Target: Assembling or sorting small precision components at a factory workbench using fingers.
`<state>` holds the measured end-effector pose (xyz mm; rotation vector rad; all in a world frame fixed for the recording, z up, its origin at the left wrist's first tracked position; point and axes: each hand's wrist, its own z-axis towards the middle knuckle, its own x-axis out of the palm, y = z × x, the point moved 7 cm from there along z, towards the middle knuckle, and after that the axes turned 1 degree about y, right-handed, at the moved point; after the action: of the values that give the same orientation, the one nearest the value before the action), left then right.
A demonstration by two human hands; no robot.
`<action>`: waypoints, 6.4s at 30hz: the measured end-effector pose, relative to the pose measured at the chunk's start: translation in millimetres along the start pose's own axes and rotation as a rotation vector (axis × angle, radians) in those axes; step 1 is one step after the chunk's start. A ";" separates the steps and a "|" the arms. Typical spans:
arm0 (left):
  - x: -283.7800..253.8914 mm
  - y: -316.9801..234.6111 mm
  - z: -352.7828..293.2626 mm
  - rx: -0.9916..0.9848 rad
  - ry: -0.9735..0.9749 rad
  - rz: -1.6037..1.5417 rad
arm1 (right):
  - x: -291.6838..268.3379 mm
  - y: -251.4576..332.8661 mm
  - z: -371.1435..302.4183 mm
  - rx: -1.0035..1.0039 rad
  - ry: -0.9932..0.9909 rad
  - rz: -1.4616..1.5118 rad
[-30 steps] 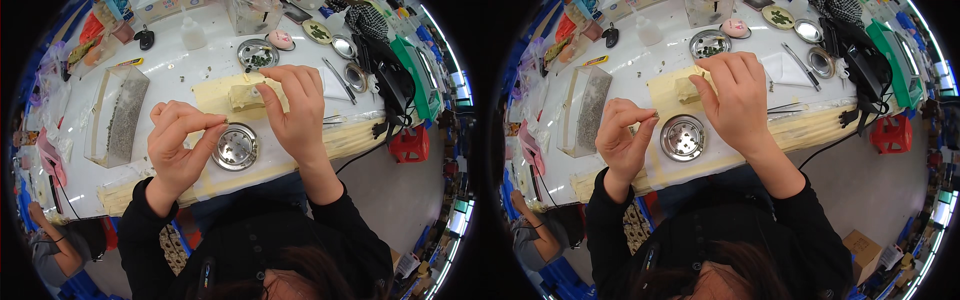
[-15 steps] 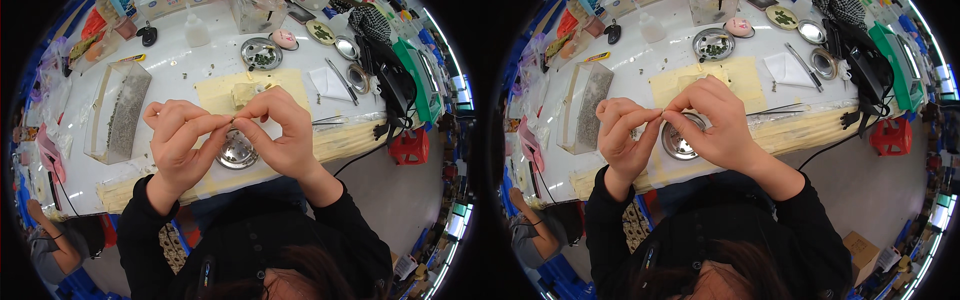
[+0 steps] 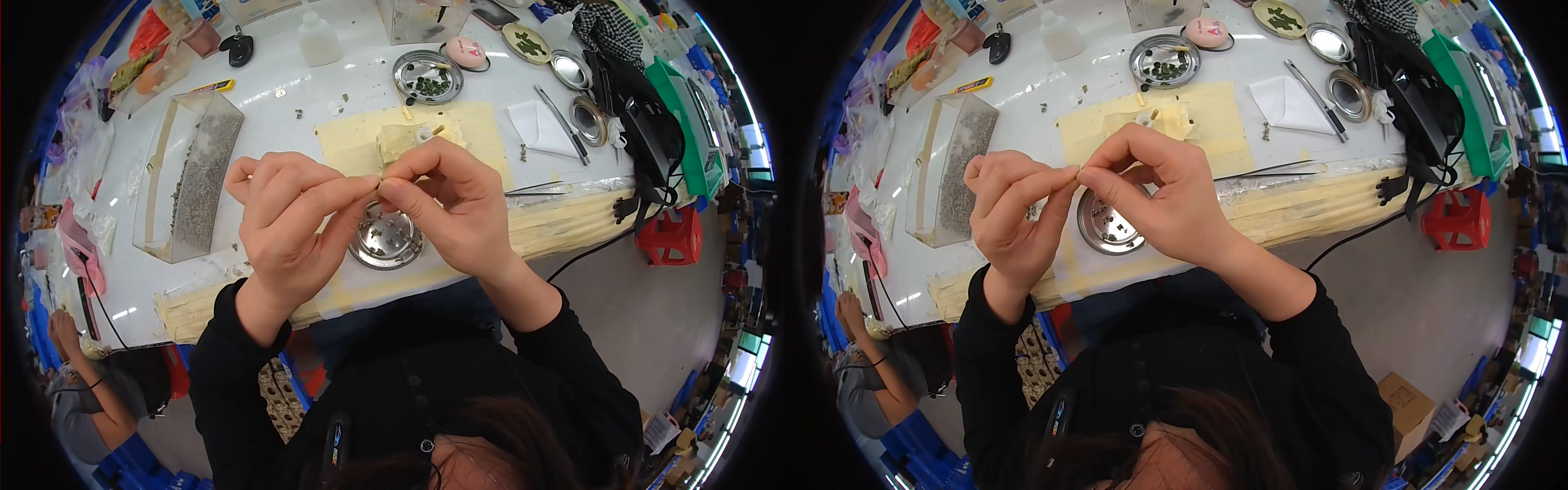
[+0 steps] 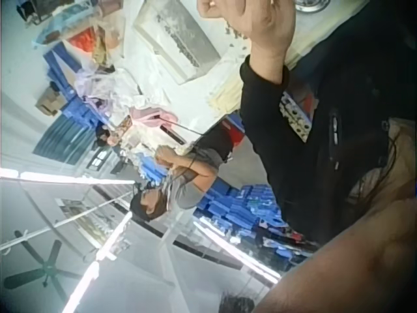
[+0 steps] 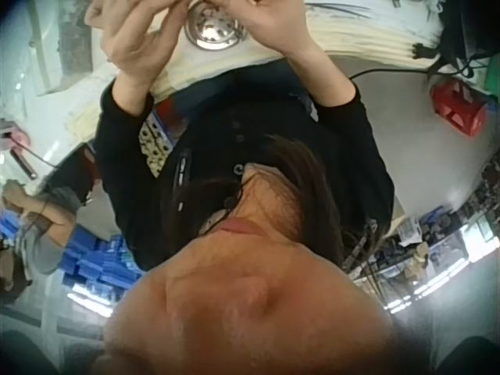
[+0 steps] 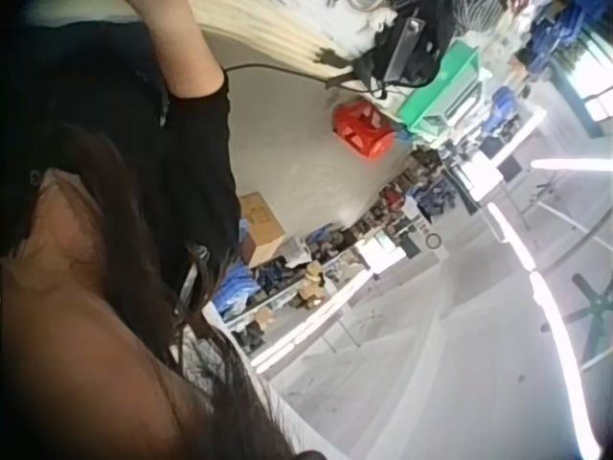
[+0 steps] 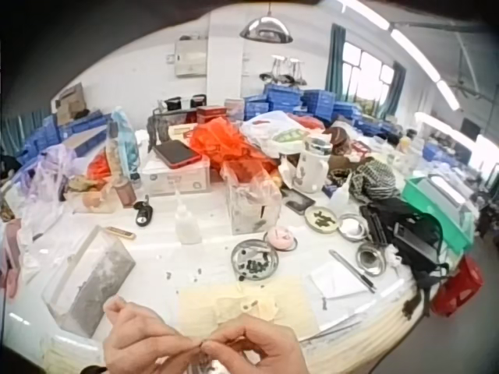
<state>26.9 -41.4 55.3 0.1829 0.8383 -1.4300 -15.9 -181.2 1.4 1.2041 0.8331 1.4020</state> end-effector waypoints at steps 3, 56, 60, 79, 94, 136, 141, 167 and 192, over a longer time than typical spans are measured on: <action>5.8 15.6 -3.9 -0.153 0.011 -0.284 | 1.8 -9.9 1.3 0.180 0.057 0.196; 1.6 -3.0 -0.8 -0.023 -0.052 -0.041 | 2.1 -7.1 -5.7 0.089 0.017 0.231; -2.9 -14.1 -0.7 0.068 -0.066 0.113 | 2.8 -10.1 -6.1 0.081 0.011 0.210; 5.4 3.2 -1.7 -0.082 -0.011 -0.192 | 2.7 -20.6 -5.7 0.285 0.094 0.482; 6.1 6.9 -3.3 -0.124 -0.039 -0.277 | 5.0 -25.0 -6.3 0.368 0.125 0.618; 20.1 27.0 -11.8 -0.359 0.008 -0.597 | 4.8 -23.4 -6.0 0.348 0.113 0.524; 12.4 19.8 -8.1 -0.257 -0.008 -0.340 | 3.1 -22.9 -5.9 0.278 0.104 0.397; 17.7 24.8 -11.1 -0.288 -0.015 -0.549 | 6.4 -23.3 -6.1 0.370 0.124 0.537; 18.0 24.8 -11.2 -0.319 0.006 -0.572 | 6.7 -25.2 -7.1 0.343 0.146 0.532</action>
<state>43.6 -44.7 27.5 -0.3212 1.1684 -1.7931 -15.4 -168.8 -22.6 1.6876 0.9196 1.8409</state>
